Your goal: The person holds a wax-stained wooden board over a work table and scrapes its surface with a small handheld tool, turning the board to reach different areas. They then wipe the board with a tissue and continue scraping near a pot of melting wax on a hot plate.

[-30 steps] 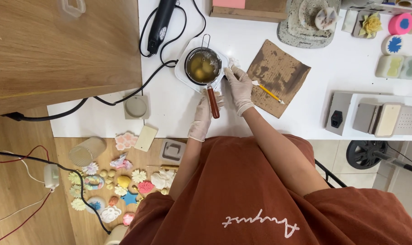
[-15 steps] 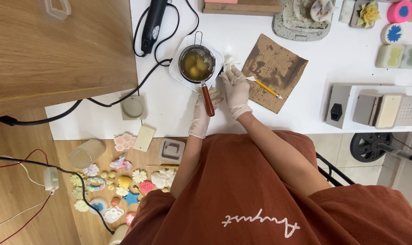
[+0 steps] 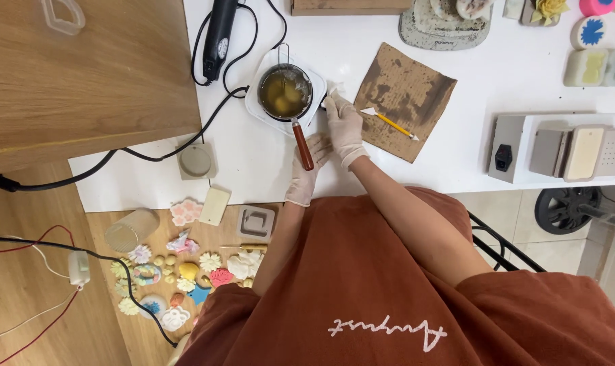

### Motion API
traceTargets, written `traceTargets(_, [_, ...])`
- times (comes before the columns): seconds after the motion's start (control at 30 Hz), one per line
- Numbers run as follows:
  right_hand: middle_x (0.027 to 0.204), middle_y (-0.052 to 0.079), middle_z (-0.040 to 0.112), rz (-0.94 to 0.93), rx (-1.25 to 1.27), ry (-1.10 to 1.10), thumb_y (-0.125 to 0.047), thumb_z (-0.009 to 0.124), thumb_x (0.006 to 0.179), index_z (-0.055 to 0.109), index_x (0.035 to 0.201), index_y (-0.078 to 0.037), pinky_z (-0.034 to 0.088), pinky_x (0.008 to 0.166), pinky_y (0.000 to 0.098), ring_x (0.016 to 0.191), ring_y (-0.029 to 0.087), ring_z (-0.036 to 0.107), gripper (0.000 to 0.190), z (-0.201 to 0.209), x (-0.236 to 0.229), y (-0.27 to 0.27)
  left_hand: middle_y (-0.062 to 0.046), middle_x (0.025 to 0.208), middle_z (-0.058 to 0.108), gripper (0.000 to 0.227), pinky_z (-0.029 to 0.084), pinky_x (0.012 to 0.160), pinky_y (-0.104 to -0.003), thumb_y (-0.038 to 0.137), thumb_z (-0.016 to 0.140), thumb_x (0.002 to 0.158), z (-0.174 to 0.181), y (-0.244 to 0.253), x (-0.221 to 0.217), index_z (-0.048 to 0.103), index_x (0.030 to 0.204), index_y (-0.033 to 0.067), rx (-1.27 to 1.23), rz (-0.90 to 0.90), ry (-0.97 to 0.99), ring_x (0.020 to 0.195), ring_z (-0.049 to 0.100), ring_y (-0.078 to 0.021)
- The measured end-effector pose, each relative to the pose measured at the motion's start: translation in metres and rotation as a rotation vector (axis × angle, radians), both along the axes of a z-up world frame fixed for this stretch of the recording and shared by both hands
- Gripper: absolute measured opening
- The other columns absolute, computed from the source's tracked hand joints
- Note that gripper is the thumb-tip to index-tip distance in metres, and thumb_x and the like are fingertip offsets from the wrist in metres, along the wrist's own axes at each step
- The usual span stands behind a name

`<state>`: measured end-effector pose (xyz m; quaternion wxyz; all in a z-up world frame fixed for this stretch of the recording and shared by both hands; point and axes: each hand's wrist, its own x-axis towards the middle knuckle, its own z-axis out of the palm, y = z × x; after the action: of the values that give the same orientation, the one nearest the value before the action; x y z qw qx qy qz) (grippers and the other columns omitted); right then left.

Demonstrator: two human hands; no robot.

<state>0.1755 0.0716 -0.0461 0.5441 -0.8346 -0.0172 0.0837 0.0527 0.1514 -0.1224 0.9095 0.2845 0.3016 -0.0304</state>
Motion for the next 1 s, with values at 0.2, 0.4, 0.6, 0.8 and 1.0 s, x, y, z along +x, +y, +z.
traceTargets(0.2, [0.102, 0.022, 0.074, 0.033, -0.232, 0.061, -0.031, 0.057, 0.109, 0.075, 0.116, 0.000, 0.055, 0.086, 0.0382, 0.090, 0.031, 0.070, 0.036, 0.017, 0.013, -0.004, -0.021, 0.137, 0.061, 0.069, 0.048, 0.107, -0.043, 0.051, 0.047, 0.101, -0.015, -0.004, 0.006, 0.051, 0.143, -0.0032, -0.148, 0.028, -0.111, 0.121, 0.063, -0.0324])
traceTargets(0.4, [0.092, 0.013, 0.076, -0.032, -0.003, 0.326, -0.034, 0.062, 0.105, 0.075, 0.107, -0.002, 0.054, 0.079, 0.0344, 0.080, 0.019, 0.068, 0.035, 0.013, 0.020, -0.010, -0.020, 0.140, 0.059, 0.067, 0.045, 0.109, -0.041, 0.049, 0.039, 0.104, -0.024, -0.013, 0.019, 0.048, 0.148, -0.0010, -0.070, 0.003, -0.097, 0.123, 0.059, -0.0313])
traceTargets(0.6, [0.095, 0.015, 0.076, 0.073, -0.139, 0.234, -0.036, 0.061, 0.103, 0.076, 0.109, 0.002, 0.055, 0.083, 0.0326, 0.085, 0.020, 0.071, 0.041, 0.032, 0.015, -0.014, -0.015, 0.146, 0.053, 0.065, 0.039, 0.113, -0.040, 0.044, 0.031, 0.103, 0.009, -0.016, 0.029, 0.046, 0.150, 0.0019, -0.100, 0.067, 0.055, 0.131, 0.052, -0.0281])
traceTargets(0.8, [0.109, 0.020, 0.073, 0.146, -0.231, 0.011, -0.033, 0.063, 0.102, 0.076, 0.113, 0.000, 0.054, 0.092, 0.0356, 0.095, 0.029, 0.071, 0.036, 0.018, 0.011, -0.015, -0.019, 0.152, 0.049, 0.064, 0.034, 0.118, -0.043, 0.039, 0.033, 0.102, -0.010, -0.026, 0.032, 0.044, 0.152, -0.0006, -0.119, 0.148, 0.065, 0.137, 0.048, -0.0317])
traceTargets(1.0, [0.122, 0.023, 0.068, 0.314, -0.379, -0.221, -0.036, 0.067, 0.100, 0.076, 0.116, 0.000, 0.052, 0.091, 0.0410, 0.104, 0.038, 0.067, 0.041, 0.022, 0.016, -0.033, -0.020, 0.154, 0.048, 0.063, 0.035, 0.117, -0.043, 0.037, 0.029, 0.101, -0.010, -0.033, 0.027, 0.046, 0.150, 0.0012, -0.073, 0.171, 0.041, 0.140, 0.047, -0.0335])
